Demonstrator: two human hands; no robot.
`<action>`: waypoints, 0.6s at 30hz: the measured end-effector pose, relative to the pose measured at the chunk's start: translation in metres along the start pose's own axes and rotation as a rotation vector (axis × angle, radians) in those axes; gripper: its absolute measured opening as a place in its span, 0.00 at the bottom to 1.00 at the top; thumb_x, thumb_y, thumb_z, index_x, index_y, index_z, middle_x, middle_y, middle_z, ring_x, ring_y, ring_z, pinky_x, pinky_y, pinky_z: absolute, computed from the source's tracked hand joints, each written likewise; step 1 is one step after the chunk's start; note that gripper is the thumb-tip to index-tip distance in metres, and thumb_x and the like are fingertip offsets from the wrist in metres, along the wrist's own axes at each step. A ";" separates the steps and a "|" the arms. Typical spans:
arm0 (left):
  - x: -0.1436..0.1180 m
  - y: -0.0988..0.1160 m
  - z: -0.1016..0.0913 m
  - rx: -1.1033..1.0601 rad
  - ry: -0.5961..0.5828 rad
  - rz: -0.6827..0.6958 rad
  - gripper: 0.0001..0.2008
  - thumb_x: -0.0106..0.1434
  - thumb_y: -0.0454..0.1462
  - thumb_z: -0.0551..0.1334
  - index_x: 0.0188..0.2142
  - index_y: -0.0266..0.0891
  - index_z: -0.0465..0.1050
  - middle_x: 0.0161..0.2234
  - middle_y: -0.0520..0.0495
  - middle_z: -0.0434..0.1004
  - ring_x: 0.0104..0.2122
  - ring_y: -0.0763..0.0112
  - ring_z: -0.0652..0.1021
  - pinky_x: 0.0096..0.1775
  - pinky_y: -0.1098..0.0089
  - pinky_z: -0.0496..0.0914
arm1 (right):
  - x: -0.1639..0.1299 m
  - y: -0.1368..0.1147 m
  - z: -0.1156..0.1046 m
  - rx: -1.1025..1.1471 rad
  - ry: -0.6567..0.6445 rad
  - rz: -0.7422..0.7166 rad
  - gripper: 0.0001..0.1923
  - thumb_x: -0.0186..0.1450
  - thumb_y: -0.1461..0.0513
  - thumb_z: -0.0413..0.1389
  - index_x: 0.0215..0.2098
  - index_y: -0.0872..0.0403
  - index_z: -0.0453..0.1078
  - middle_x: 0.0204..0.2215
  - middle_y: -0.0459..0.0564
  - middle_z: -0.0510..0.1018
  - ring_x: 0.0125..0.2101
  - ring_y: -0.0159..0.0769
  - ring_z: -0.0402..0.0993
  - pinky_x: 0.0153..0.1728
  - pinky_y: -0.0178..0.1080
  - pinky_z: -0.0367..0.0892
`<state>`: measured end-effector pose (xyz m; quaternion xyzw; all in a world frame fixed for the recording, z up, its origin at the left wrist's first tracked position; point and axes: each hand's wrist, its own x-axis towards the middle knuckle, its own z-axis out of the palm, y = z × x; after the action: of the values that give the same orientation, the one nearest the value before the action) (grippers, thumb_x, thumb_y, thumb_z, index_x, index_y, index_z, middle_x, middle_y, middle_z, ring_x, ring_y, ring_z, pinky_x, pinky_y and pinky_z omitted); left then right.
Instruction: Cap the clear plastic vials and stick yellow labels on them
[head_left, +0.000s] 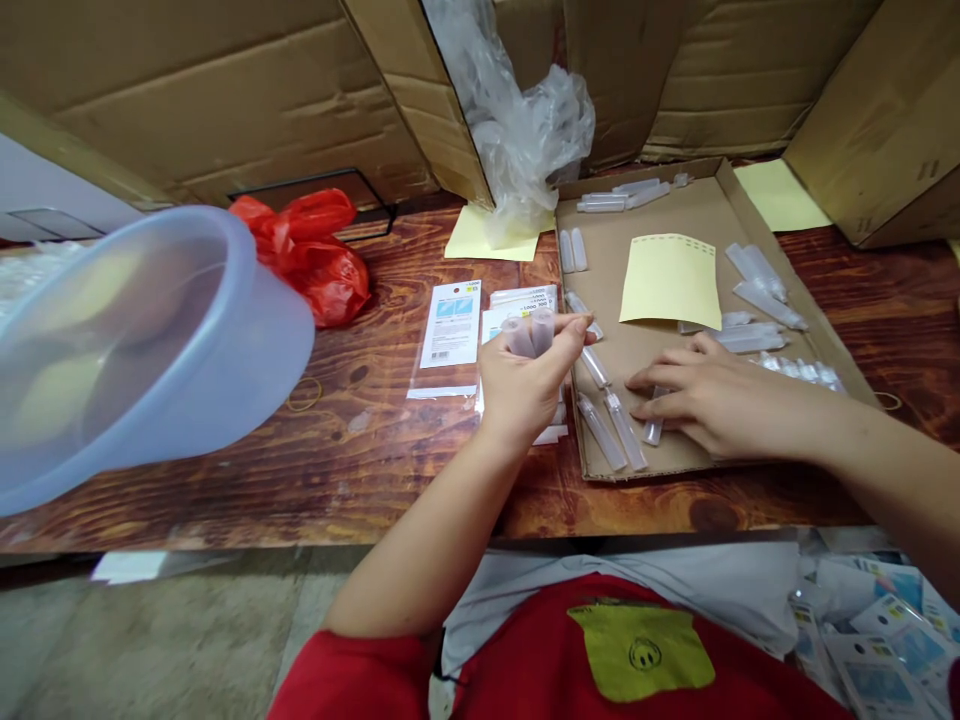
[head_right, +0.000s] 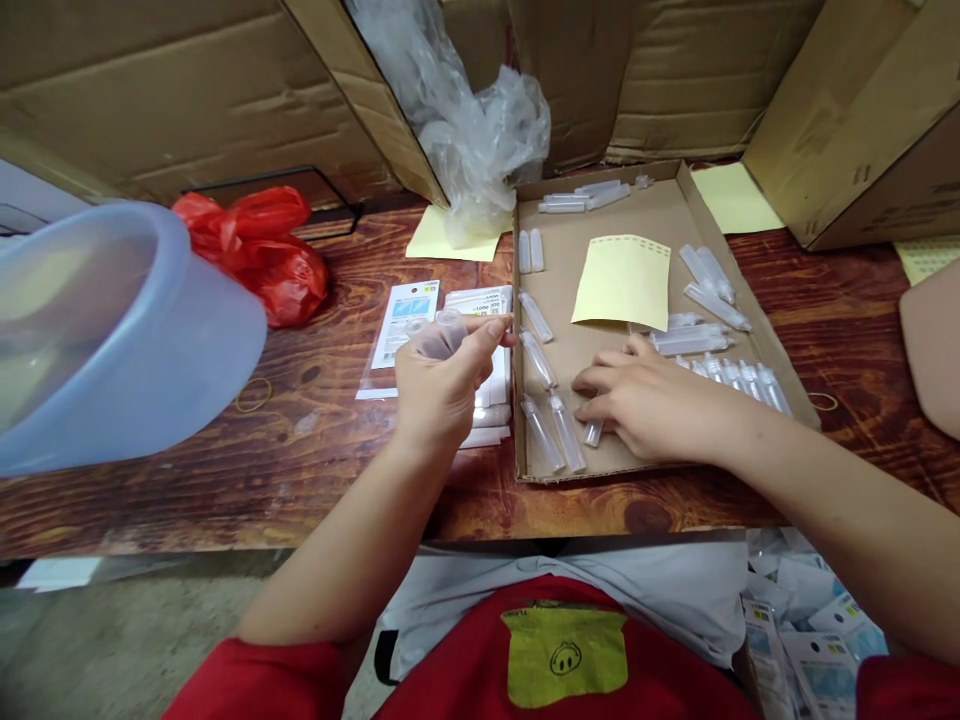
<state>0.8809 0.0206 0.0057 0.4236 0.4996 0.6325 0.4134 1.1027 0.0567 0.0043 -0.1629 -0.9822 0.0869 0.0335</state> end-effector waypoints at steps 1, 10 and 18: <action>0.000 0.000 0.000 0.001 0.000 -0.004 0.11 0.52 0.45 0.75 0.29 0.41 0.83 0.26 0.48 0.83 0.27 0.71 0.80 0.32 0.70 0.76 | 0.002 0.002 0.001 0.011 0.011 0.003 0.16 0.66 0.68 0.53 0.43 0.47 0.80 0.47 0.52 0.82 0.47 0.46 0.73 0.44 0.49 0.58; -0.012 0.003 0.002 0.302 0.045 0.530 0.02 0.60 0.33 0.69 0.31 0.40 0.81 0.28 0.49 0.83 0.28 0.73 0.81 0.32 0.70 0.75 | 0.010 0.001 -0.006 0.360 0.618 0.230 0.08 0.70 0.60 0.55 0.46 0.49 0.74 0.40 0.49 0.82 0.39 0.38 0.78 0.41 0.41 0.70; -0.017 0.000 -0.005 0.718 -0.015 1.050 0.07 0.58 0.32 0.70 0.37 0.41 0.79 0.31 0.49 0.84 0.28 0.71 0.81 0.32 0.71 0.76 | 0.013 -0.013 -0.006 0.346 0.686 0.195 0.06 0.70 0.62 0.57 0.44 0.53 0.73 0.37 0.49 0.83 0.36 0.32 0.78 0.39 0.34 0.73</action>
<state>0.8811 0.0032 0.0028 0.7287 0.4036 0.5410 -0.1161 1.0865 0.0494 0.0131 -0.2669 -0.8648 0.1945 0.3781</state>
